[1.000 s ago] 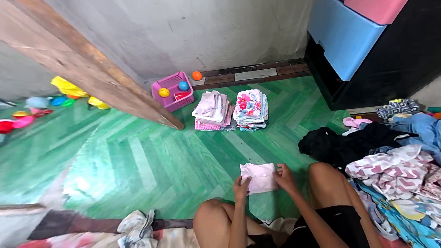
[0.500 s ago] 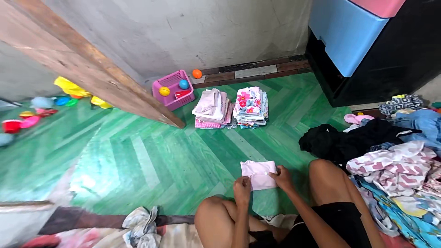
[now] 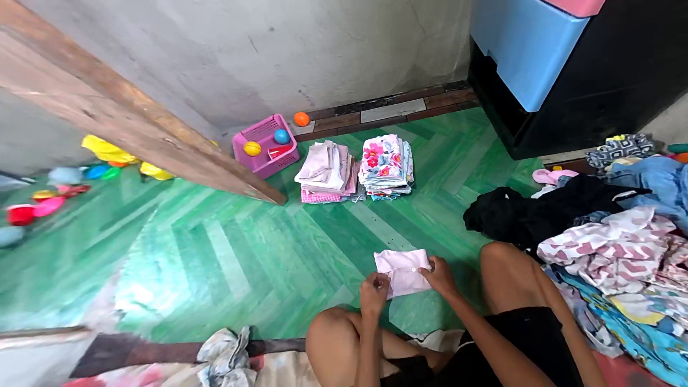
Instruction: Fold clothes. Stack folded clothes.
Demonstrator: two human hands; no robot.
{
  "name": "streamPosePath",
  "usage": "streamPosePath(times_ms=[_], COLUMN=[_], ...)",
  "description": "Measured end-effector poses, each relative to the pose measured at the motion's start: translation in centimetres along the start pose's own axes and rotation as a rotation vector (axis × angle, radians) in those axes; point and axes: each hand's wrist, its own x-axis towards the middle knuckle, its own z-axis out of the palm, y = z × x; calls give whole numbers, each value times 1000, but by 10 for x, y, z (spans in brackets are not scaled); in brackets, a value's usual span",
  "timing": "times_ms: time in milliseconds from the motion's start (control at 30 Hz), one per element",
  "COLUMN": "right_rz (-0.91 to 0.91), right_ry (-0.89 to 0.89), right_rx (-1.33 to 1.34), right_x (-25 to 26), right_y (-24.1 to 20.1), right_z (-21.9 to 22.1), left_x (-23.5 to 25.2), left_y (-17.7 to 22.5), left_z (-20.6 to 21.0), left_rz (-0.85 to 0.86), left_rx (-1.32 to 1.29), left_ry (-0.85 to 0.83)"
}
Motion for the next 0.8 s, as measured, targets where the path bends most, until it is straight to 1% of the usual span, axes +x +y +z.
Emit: streamPosePath(times_ms=[133,267,333,367,433,500,567,633,733,800], right_rz=[5,13,16,17,17,13,17,27,33,40], right_ry=[-11,-24,-29,-33,-39,-36,-34,-39,-40,-36], right_rx=[-12,-8,-11,-17,-22,-18,-9,-9,-15,-16], right_x=[1,4,5,5,4,4,5,5,5,5], right_y=[0,1,0,0,-1,-1,-1,-1,-2,-3], right_z=[0,-1,0,1,0,1,0,-1,0,0], left_x=[11,21,26,28,31,35,38,38,32,26], left_y=[2,7,6,4,-3,-14,-22,-23,-16,-15], left_z=[-12,-26,-33,-35,-31,-24,-19,-20,-29,-30], left_rz=[49,159,174,177,189,175,168,141,-7,-75], left_rx=[144,263,234,178,-14,-176,-213,-99,121,155], left_ry=[-105,-153,-183,-201,-219,-222,-207,-176,-131,-40])
